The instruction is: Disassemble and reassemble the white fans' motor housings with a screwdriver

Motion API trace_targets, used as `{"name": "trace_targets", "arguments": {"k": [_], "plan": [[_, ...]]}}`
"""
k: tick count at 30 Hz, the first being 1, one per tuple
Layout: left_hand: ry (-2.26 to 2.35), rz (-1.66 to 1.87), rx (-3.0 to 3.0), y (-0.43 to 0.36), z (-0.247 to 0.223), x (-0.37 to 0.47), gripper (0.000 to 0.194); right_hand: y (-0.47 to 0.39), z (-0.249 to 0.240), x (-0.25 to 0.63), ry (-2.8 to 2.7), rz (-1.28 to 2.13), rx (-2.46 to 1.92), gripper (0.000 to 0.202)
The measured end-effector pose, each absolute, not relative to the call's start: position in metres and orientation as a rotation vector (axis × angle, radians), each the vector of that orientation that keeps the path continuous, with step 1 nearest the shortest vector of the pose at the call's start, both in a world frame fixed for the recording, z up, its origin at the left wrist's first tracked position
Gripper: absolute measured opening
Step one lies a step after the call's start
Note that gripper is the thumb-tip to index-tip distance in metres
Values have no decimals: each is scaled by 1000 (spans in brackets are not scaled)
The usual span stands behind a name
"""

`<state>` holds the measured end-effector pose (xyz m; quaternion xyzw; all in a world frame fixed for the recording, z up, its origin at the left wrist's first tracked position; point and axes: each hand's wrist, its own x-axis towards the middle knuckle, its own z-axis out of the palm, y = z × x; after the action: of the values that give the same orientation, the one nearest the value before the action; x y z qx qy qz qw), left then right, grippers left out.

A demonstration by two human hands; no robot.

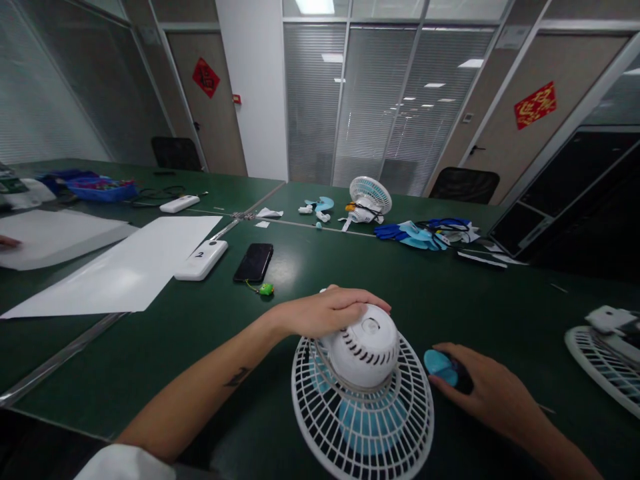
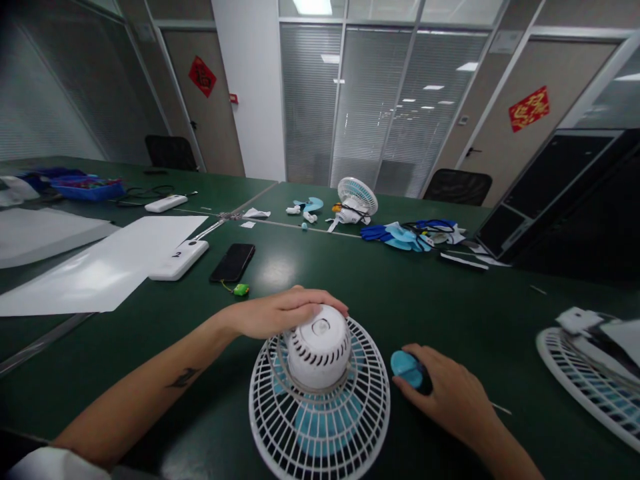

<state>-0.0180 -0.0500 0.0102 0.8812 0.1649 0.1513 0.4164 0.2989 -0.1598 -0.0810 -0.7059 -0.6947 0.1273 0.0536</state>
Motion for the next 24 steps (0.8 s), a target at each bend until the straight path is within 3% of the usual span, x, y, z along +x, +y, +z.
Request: {"name": "trace_targets", "arguments": {"k": [7, 14, 17, 24], "plan": [[366, 426, 2108, -46, 3, -16, 39, -154, -57, 291, -2098, 418, -1910, 37], [409, 385, 2066, -48, 7, -20, 46, -128, 13, 221, -2088, 456, -1164, 41], [350, 334, 2086, -45, 9, -26, 69, -113, 30, 193, -2184, 461, -923, 42], [401, 250, 2097, -38, 1, -26, 149, -106, 37, 187, -2292, 478, -869, 50]]}}
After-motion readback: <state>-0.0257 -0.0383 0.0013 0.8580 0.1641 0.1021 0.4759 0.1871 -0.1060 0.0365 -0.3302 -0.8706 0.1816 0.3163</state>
